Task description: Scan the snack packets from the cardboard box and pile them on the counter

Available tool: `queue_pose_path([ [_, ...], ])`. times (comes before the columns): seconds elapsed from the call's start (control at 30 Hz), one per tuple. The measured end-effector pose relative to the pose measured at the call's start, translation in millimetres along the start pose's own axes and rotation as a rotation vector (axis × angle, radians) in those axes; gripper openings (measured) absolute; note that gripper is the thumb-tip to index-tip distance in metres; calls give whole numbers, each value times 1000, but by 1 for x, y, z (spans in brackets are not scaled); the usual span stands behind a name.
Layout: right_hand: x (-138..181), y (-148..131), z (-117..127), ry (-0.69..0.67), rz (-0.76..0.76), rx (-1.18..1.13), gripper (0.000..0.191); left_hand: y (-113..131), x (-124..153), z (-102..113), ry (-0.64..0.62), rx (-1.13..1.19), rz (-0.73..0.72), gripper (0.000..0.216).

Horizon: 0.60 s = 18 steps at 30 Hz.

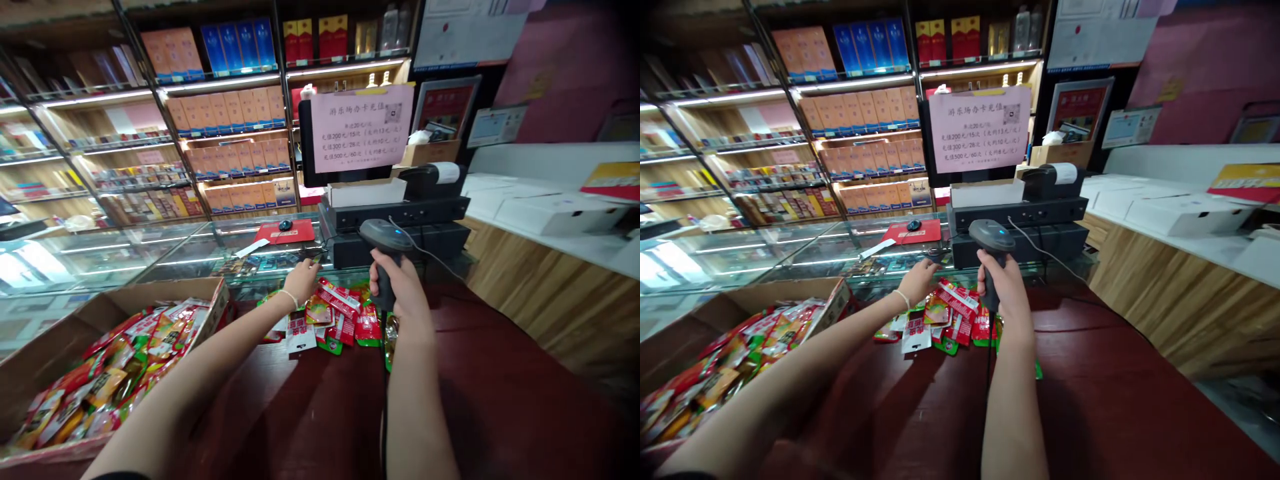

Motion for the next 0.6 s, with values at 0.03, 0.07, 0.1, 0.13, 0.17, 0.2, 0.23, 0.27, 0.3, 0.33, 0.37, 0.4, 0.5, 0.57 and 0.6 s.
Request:
queue_pose_path([
  [0.03, 0, 0, -4, -13, -1, -9, 30, -5, 2, 15, -1, 26, -6, 39],
  [0.07, 1, -1, -8, -32, -4, -21, 30, -13, 5, 32, 3, 55, -9, 34],
  [0.1, 1, -2, -14, -58, -5, -35, 29, -21, 11, 50, 20, 84, -7, 30],
  [0.13, 2, -3, -20, -82, -5, -50, 28, -32, 18, 69, 48, 112, 0, 28],
  [0.17, 4, -5, -27, -109, -2, -63, 28, -44, 28, 88, 87, 139, 14, 27],
  [0.2, 6, -7, -36, -132, 4, -75, 28, -57, 40, 106, 130, 167, 40, 27],
  [0.23, 8, -8, -45, -161, 4, -84, 28, -70, 55, 123, 169, 195, 74, 27],
  [0.27, 11, -10, -56, -195, -1, -90, 29, -84, 71, 138, 205, 226, 116, 27],
  [0.3, 14, -10, -67, -234, -14, -93, 29, -99, 89, 150, 235, 258, 165, 27],
  [0.33, 18, -11, -80, -285, -35, -89, 30, -113, 107, 161, 257, 288, 219, 27],
  [0.37, 22, -10, -93, -339, -54, -82, 31, -126, 125, 168, 274, 313, 271, 27],
  [0.4, 26, -9, -107, -389, -69, -74, 32, -139, 143, 174, 287, 334, 321, 27],
  [0.5, 43, -1, -147, -512, -84, -39, 34, -174, 189, 177, 314, 378, 439, 26],
  [0.57, 54, 7, -170, -553, -84, -17, 35, -191, 211, 172, 329, 397, 489, 27],
  [0.6, 60, 11, -180, -565, -76, -21, 35, -197, 220, 169, 327, 398, 512, 28],
])
Point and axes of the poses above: each hand's wrist, its own x-axis away from the middle knuckle, its own z-axis out of the back of the hand, y = z × x, the point moved 1 cm from there along -x, towards the middle knuckle, and after that the axes turned 14 degrees about x, right-handed, at the moved point
